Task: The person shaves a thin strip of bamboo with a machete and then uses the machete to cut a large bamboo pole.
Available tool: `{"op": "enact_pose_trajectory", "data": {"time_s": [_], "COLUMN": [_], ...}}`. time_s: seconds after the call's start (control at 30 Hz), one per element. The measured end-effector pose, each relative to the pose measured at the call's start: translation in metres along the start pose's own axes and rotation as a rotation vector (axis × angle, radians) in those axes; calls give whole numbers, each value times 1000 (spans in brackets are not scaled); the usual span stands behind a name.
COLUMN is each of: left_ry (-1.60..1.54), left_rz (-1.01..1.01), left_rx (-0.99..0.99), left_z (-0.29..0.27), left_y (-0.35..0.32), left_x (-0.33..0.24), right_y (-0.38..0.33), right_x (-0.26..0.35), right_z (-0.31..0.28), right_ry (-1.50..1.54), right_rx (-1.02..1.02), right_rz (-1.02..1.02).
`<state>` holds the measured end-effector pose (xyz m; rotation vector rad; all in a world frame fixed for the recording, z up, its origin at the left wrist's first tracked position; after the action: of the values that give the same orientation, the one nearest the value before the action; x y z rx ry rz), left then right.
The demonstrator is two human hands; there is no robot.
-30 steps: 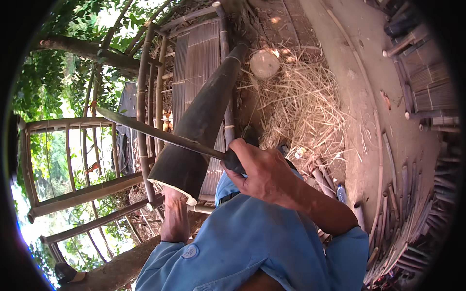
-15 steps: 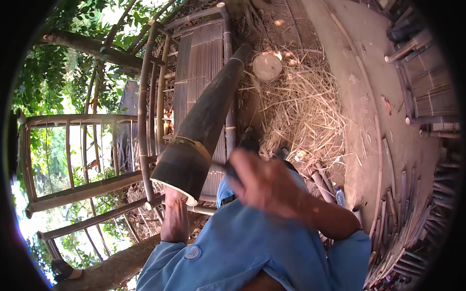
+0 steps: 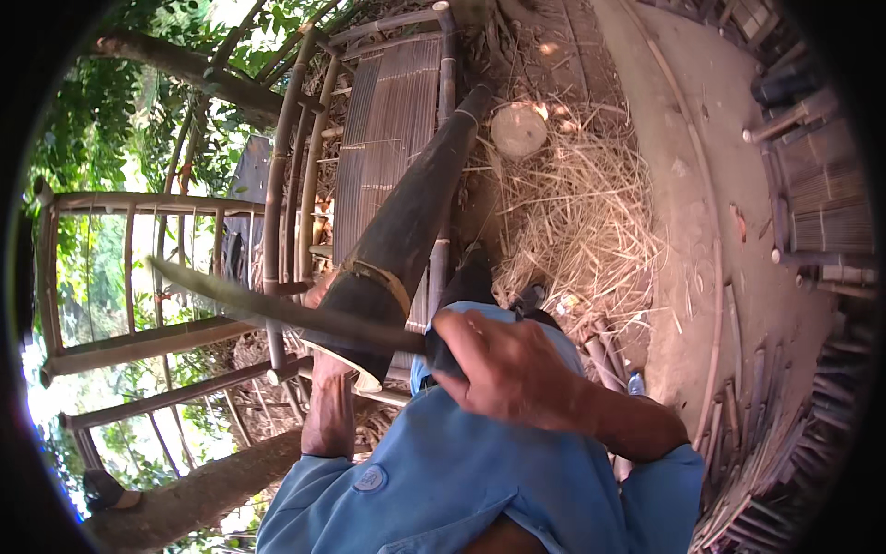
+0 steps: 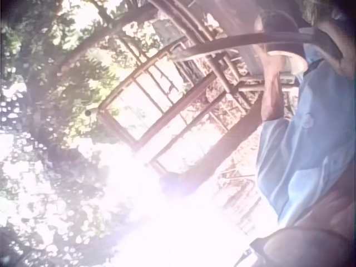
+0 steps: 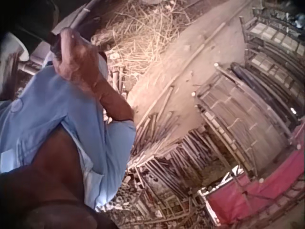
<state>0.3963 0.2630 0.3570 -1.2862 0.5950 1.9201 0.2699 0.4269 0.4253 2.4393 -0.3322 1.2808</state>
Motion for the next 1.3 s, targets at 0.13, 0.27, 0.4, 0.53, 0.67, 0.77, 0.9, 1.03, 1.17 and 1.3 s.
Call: {"op": "enact_pose_trajectory", "data": {"time_s": [0.13, 0.27, 0.4, 0.53, 0.67, 0.77, 0.9, 1.03, 1.17, 1.3], "left_ry": [87, -54, -51, -26, -55, 61, 84, 6, 162, 34], "left_rz": [-12, -124, -61, -46, -43, -49, -65, -144, -70, -123], "left_rx": [-31, -49, -29, 5, 5, -24, -2, 8, 92, -19], "left_z": [11, -22, 6, 9, 10, 10, 10, 12, 9, 9], "left_y": [1, -13, -12, -9, -8, -11, -10, -16, -10, -12], "left_x": [-8, 22, 5, -1, 1, -8, 0, 6, 0, 5], "right_y": [4, 0, 9, 3, 8, 6, 14, 8, 10, 8], "right_x": [-18, -4, -40, -3, -12, 13, -42, 5, -3, -11], "right_z": [6, 13, 10, 8, 4, 3, 4, 2, 4, 4], "right_ry": [-50, -71, -139, -80, -90, -57, -216, -119, -107, -122], "right_rx": [21, 78, 55, 99, 119, 30, 179, 128, 150, 127], "right_rz": [39, -9, 104, -79, -11, -198, 138, -151, -45, -55]}}
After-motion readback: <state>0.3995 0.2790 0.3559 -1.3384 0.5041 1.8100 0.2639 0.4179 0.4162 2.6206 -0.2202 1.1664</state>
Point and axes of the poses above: each hand's wrist, its own y-axis towards the middle knuckle, its own z-axis out of the palm, x = y × z, the point moved 7 cm from there along y, towards the middle knuckle, and after that the axes turned 4 degrees about z, right-handed, at the moved point
